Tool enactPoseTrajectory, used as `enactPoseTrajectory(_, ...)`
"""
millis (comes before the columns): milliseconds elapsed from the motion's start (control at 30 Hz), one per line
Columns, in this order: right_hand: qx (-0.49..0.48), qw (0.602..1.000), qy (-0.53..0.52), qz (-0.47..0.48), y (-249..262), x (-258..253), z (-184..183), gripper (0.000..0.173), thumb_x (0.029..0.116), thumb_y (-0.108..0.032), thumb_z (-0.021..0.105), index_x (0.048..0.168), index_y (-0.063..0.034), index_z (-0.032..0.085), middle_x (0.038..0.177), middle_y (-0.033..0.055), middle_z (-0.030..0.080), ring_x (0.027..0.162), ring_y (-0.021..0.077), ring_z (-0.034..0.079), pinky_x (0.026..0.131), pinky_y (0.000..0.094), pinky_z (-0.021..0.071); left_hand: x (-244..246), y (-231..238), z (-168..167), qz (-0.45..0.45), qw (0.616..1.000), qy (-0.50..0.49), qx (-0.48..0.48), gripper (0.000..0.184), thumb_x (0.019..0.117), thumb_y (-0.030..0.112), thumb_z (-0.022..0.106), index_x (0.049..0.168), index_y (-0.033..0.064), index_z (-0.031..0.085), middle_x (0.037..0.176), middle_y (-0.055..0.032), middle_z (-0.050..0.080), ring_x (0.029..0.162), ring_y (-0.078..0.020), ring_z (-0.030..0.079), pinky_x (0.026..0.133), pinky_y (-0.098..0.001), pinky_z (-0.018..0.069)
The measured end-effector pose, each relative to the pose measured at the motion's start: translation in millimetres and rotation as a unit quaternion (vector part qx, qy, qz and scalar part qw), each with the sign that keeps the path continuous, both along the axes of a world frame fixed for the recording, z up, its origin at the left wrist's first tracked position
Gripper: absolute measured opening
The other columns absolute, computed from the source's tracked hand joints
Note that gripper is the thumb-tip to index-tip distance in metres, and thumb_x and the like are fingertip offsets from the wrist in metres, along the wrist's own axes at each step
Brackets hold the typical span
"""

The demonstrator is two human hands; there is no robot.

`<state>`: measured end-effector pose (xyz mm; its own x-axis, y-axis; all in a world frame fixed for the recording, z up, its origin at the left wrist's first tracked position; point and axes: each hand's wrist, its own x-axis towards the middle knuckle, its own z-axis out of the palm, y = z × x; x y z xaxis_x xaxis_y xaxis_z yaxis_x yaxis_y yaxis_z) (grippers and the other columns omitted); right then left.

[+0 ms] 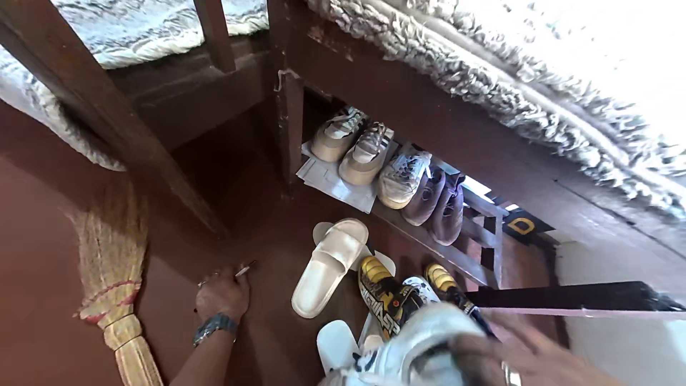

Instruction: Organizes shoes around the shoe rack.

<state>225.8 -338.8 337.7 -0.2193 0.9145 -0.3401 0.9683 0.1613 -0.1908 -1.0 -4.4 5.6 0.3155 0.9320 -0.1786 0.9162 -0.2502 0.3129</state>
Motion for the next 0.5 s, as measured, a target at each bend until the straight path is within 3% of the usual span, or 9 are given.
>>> enactPoseTrajectory(67, 0.129, 0.988, -0.080, -0.021, -4.0, 40.6, -22.9, 0.021, 0.0983, -0.005, 0.054, 0.104, -0.0122, 0.072, 0.128, 0.0058, 0.069, 0.135, 0.0299, 0.056, 0.113, 0.0569, 0.0428, -0.9, -1.2, 1.9, 0.001, 1.000, -0.002, -0.004, 0.048, 0.1074, 0.040, 0.046, 0.120, 0.0004, 0.070, 0.122, -0.0305, 0.067, 0.120, -0.0506, 0.062, 0.096, -0.0686, 0.0491)
enactPoseTrajectory(133, 0.216, 0.962, -0.113, -0.122, -4.9, 67.8, -60.5, 0.022, 0.0944, -0.014, 0.056, 0.106, -0.0156, 0.074, 0.128, 0.0089, 0.069, 0.127, 0.0321, 0.062, 0.103, 0.0546, 0.0525, -1.6, -2.4, 1.3, 0.001, 1.000, -0.008, 0.002, 0.045, 0.1067, 0.038, 0.049, 0.120, -0.0006, 0.069, 0.120, -0.0325, 0.067, 0.116, -0.0523, 0.064, 0.093, -0.0698, 0.0497)
enactPoseTrajectory(200, 0.196, 0.929, -0.048, -0.311, -0.9, 63.2, -95.5, 0.026, 0.0917, -0.018, 0.061, 0.113, -0.0123, 0.076, 0.126, 0.0118, 0.069, 0.114, 0.0301, 0.067, 0.092, 0.0535, 0.0575, -1.1, -1.4, 0.0, 0.004, 1.000, -0.002, 0.000, 0.046, 0.1067, 0.039, 0.049, 0.119, 0.0002, 0.070, 0.121, -0.0315, 0.067, 0.117, -0.0508, 0.063, 0.094, -0.0685, 0.0498)
enactPoseTrajectory(233, 0.157, 0.895, 0.031, -0.416, 4.9, 50.3, -110.2, 0.027, 0.0923, -0.019, 0.063, 0.114, -0.0090, 0.074, 0.120, 0.0093, 0.070, 0.104, 0.0244, 0.069, 0.086, 0.0482, 0.0589, -0.6, -0.3, 1.8, 0.006, 1.000, 0.004, -0.011, 0.046, 0.1070, 0.040, 0.049, 0.121, 0.0010, 0.069, 0.124, -0.0303, 0.066, 0.121, -0.0498, 0.062, 0.097, -0.0677, 0.0490)
enactPoseTrajectory(267, 0.092, 0.841, 0.138, -0.516, 12.6, 33.2, -121.9, 0.026, 0.0951, -0.020, 0.063, 0.116, -0.0063, 0.071, 0.110, 0.0062, 0.072, 0.092, 0.0181, 0.070, 0.079, 0.0409, 0.0595, -0.4, 0.1, 3.6, 0.007, 1.000, 0.005, -0.019, 0.046, 0.1067, 0.040, 0.049, 0.123, 0.0012, 0.069, 0.126, -0.0299, 0.065, 0.123, -0.0496, 0.060, 0.100, -0.0676, 0.0479)
enactPoseTrajectory(333, -0.055, 0.664, 0.373, -0.645, 32.3, -0.2, -139.9, 0.031, 0.1044, -0.024, 0.059, 0.125, -0.0011, 0.061, 0.104, 0.0113, 0.072, 0.085, 0.0209, 0.073, 0.075, 0.0380, 0.0621, 0.7, -0.4, 9.2, 0.008, 0.999, 0.011, -0.032, 0.046, 0.1066, 0.040, 0.050, 0.124, 0.0011, 0.068, 0.130, -0.0301, 0.064, 0.125, -0.0499, 0.059, 0.100, -0.0681, 0.0470)
enactPoseTrajectory(400, -0.090, 0.491, 0.513, -0.698, 49.9, -32.0, -159.6, 0.037, 0.1074, -0.025, 0.054, 0.134, 0.0009, 0.054, 0.114, 0.0170, 0.071, 0.097, 0.0263, 0.073, 0.083, 0.0406, 0.0617, 1.0, -0.4, 10.8, 0.012, 0.999, 0.020, -0.044, 0.046, 0.1068, 0.040, 0.050, 0.126, 0.0017, 0.067, 0.131, -0.0295, 0.063, 0.127, -0.0496, 0.058, 0.102, -0.0674, 0.0464)
enactPoseTrajectory(433, -0.079, 0.432, 0.540, -0.718, 58.6, -44.9, -170.5, 0.040, 0.1071, -0.027, 0.055, 0.136, 0.0014, 0.053, 0.117, 0.0184, 0.069, 0.102, 0.0276, 0.072, 0.085, 0.0419, 0.0610, 1.0, -0.2, 10.6, 0.013, 0.999, 0.018, -0.044, 0.046, 0.1069, 0.040, 0.050, 0.126, 0.0015, 0.068, 0.131, -0.0300, 0.063, 0.127, -0.0502, 0.058, 0.102, -0.0677, 0.0464)
enactPoseTrajectory(500, -0.075, 0.352, 0.545, -0.757, 75.5, -59.7, -193.3, 0.051, 0.1045, -0.033, 0.060, 0.143, -0.0018, 0.048, 0.131, 0.0198, 0.063, 0.116, 0.0316, 0.066, 0.093, 0.0484, 0.0569, 1.2, 0.2, 9.5, 0.013, 0.999, 0.011, -0.041, 0.046, 0.1070, 0.039, 0.050, 0.126, 0.0015, 0.067, 0.130, -0.0307, 0.063, 0.127, -0.0505, 0.058, 0.101, -0.0681, 0.0465)
